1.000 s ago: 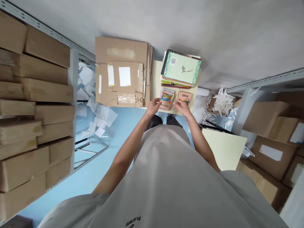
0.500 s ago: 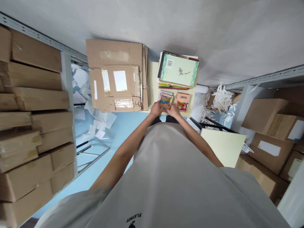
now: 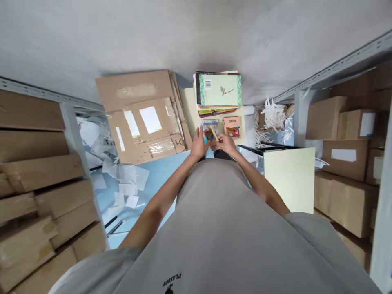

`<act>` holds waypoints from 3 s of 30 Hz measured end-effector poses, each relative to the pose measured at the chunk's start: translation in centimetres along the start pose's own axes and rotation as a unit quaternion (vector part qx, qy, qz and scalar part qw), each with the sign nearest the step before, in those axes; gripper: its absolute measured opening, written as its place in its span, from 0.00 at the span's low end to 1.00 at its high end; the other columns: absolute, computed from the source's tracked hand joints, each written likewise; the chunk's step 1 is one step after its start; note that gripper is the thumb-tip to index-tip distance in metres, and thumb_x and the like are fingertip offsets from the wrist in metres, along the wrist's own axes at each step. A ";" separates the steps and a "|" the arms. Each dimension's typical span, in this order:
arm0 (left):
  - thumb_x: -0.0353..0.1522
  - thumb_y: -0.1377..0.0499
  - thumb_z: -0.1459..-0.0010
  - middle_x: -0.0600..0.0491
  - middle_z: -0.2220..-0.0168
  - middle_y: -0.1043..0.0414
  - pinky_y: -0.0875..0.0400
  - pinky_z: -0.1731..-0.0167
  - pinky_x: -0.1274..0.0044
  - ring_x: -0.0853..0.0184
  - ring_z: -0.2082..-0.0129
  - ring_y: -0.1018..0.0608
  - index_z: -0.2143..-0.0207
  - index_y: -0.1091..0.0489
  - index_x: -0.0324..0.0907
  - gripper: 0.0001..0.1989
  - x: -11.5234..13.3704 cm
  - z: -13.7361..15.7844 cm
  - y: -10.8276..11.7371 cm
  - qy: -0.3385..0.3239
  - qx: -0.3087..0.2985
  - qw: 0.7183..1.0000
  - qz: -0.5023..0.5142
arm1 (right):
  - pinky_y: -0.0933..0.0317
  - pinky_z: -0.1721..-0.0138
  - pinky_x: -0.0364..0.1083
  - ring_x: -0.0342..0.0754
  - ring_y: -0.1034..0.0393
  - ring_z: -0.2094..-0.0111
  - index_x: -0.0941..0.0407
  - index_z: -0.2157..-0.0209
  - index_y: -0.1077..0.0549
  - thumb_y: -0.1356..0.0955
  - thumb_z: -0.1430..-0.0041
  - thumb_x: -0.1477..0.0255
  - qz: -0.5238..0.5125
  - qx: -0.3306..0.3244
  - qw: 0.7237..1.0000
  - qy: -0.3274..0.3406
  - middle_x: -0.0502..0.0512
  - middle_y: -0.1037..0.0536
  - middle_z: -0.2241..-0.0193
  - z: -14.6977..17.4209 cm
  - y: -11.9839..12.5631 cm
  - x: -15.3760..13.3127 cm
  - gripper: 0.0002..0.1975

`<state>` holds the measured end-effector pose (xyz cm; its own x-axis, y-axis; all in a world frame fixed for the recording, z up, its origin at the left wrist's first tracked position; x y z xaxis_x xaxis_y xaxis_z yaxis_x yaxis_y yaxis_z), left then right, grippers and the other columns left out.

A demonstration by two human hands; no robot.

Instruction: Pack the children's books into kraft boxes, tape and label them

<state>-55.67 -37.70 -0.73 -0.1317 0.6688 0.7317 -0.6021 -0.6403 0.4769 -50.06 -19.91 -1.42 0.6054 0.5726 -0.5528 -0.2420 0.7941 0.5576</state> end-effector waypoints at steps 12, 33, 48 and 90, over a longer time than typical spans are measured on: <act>0.39 0.39 0.25 0.41 0.50 0.10 0.22 0.37 0.57 0.44 0.45 0.12 0.50 0.13 0.45 0.15 5.0 4.4 -5.4 -0.227 -0.289 0.928 -0.055 | 0.26 0.30 0.62 0.64 0.16 0.41 0.50 0.41 0.14 0.18 0.39 0.58 -0.216 0.286 0.934 -0.016 0.59 0.09 0.47 15.7 3.7 6.8 0.26; 0.60 0.25 0.39 0.47 0.47 0.10 0.19 0.35 0.62 0.52 0.40 0.13 0.50 0.13 0.45 0.31 20.9 14.8 -26.5 -0.155 -0.364 0.908 0.139 | 0.19 0.36 0.64 0.62 0.12 0.45 0.47 0.50 0.11 0.17 0.42 0.37 -0.551 0.456 0.698 0.036 0.56 0.07 0.53 35.8 8.5 26.9 0.32; 0.61 0.18 0.51 0.48 0.60 0.10 0.12 0.58 0.69 0.56 0.58 0.09 0.54 0.12 0.41 0.36 27.0 21.4 -40.1 -0.112 -0.376 0.909 0.141 | 0.15 0.44 0.60 0.61 0.15 0.40 0.46 0.38 0.16 0.30 0.24 0.37 -0.402 0.621 0.671 -0.060 0.63 0.16 0.34 42.3 9.6 38.2 0.31; 0.44 0.26 0.41 0.46 0.53 0.07 0.13 0.62 0.73 0.58 0.56 0.08 0.59 0.10 0.44 0.15 32.0 24.3 -38.9 -0.259 -0.319 0.908 0.081 | 0.28 0.71 0.46 0.44 0.30 0.74 0.49 0.56 0.12 0.17 0.41 0.38 -0.580 0.545 0.604 0.051 0.49 0.14 0.66 46.6 12.7 39.0 0.29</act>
<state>-17.35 -0.60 15.96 0.0283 0.2119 0.9769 -0.9634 -0.2548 0.0832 5.78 3.06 12.96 -0.1741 -0.1862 -0.9670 0.9757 0.0998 -0.1949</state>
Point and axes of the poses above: each hand's wrist, its own z-axis away from the middle knuckle, its own y-axis out of the back of the hand, x = y × z, the point moved 5 cm from there along -z, towards the middle knuckle
